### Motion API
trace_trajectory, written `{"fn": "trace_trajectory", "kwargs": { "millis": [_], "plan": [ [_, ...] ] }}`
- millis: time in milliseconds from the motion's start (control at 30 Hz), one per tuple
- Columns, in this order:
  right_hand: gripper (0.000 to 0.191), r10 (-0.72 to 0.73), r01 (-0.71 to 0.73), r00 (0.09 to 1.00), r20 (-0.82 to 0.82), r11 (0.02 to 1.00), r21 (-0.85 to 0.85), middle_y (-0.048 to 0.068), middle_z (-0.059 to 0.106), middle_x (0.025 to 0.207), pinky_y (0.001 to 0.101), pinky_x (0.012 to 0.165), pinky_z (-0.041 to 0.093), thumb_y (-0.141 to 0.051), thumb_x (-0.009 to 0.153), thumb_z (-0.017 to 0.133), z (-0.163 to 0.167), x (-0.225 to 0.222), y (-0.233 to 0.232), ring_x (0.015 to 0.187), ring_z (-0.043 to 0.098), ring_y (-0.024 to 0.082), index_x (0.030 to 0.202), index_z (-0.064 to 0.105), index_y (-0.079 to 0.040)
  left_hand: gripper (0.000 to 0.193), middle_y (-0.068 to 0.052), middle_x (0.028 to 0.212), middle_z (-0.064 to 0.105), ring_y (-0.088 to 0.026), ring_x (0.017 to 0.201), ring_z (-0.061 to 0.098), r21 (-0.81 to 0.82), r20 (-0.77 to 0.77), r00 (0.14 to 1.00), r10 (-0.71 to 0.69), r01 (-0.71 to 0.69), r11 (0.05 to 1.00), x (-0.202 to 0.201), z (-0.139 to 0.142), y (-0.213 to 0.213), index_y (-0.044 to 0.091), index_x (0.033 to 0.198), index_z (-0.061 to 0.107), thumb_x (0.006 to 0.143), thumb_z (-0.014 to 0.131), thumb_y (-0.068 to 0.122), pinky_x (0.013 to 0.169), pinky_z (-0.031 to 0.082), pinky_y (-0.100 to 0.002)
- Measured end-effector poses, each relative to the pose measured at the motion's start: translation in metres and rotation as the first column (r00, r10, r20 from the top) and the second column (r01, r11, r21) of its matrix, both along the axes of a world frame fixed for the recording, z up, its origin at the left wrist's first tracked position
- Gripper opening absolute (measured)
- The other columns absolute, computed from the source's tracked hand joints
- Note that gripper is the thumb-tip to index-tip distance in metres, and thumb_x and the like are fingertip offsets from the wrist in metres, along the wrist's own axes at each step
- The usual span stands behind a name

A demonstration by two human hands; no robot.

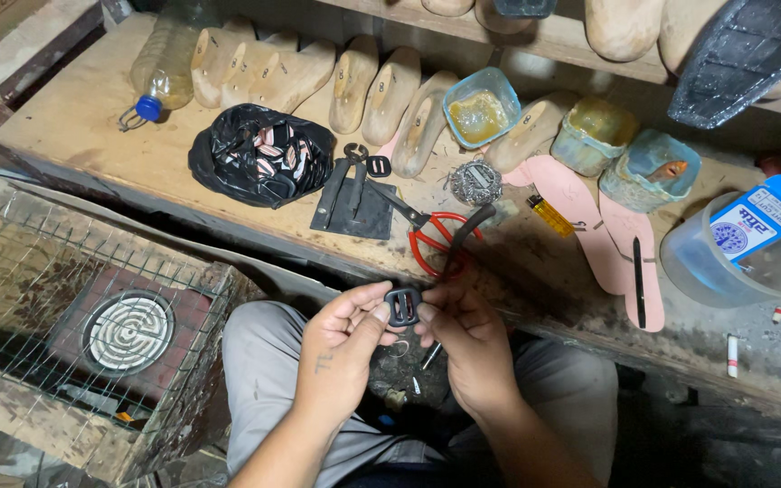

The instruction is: The person trims the edges of a small black sandal strap using red-handled scissors, then uses a metal rod to press or shape the strap. The person repeats the trimming and shaping steps on the same strap.

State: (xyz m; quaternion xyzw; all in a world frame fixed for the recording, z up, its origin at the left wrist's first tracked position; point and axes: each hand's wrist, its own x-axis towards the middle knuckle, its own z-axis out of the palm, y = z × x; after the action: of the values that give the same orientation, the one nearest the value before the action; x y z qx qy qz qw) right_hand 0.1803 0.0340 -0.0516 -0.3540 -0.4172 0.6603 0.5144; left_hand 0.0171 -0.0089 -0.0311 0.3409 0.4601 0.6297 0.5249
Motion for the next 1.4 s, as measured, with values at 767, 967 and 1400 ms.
{"fn": "trace_trajectory", "kwargs": {
  "millis": [767,967,1400],
  "plan": [
    [0.019,-0.242,-0.096,0.562,0.791,0.930,0.354,0.009,0.071,0.081,0.0324,0.066,0.054,-0.024,0.087,0.071,-0.022,0.006,0.063,0.069,0.067,0.018,0.097,0.075,-0.008,0.027,-0.004,0.093,0.072,-0.007,0.075,0.063,-0.049,-0.079,0.993,0.088,-0.092,0.995,-0.022,-0.035,0.036,-0.005,0.118,0.069,0.092,0.061,-0.005,0.070,0.052,-0.021],
    [0.020,-0.280,-0.040,0.708,0.648,0.901,0.433,0.006,0.071,0.079,0.0293,0.071,0.053,-0.023,0.089,0.068,-0.034,0.017,0.065,0.074,0.065,0.015,0.094,0.075,-0.005,0.027,-0.003,0.091,0.070,-0.005,0.069,0.057,0.061,-0.302,0.926,0.226,-0.218,0.974,-0.049,-0.029,0.063,-0.003,0.116,0.069,0.090,0.063,-0.004,0.062,0.047,-0.021],
    [0.006,-0.019,-0.103,0.890,0.456,0.965,0.241,-0.002,0.065,0.076,0.0230,0.065,0.047,-0.005,0.092,0.070,-0.065,0.027,0.083,0.070,0.056,0.005,0.094,0.071,0.000,0.027,-0.023,0.092,0.073,-0.035,0.085,0.073,0.315,-0.720,0.530,0.447,-0.324,0.892,-0.083,0.011,0.215,0.001,0.117,0.071,0.093,0.062,0.010,0.080,0.056,-0.038]
  ]
}}
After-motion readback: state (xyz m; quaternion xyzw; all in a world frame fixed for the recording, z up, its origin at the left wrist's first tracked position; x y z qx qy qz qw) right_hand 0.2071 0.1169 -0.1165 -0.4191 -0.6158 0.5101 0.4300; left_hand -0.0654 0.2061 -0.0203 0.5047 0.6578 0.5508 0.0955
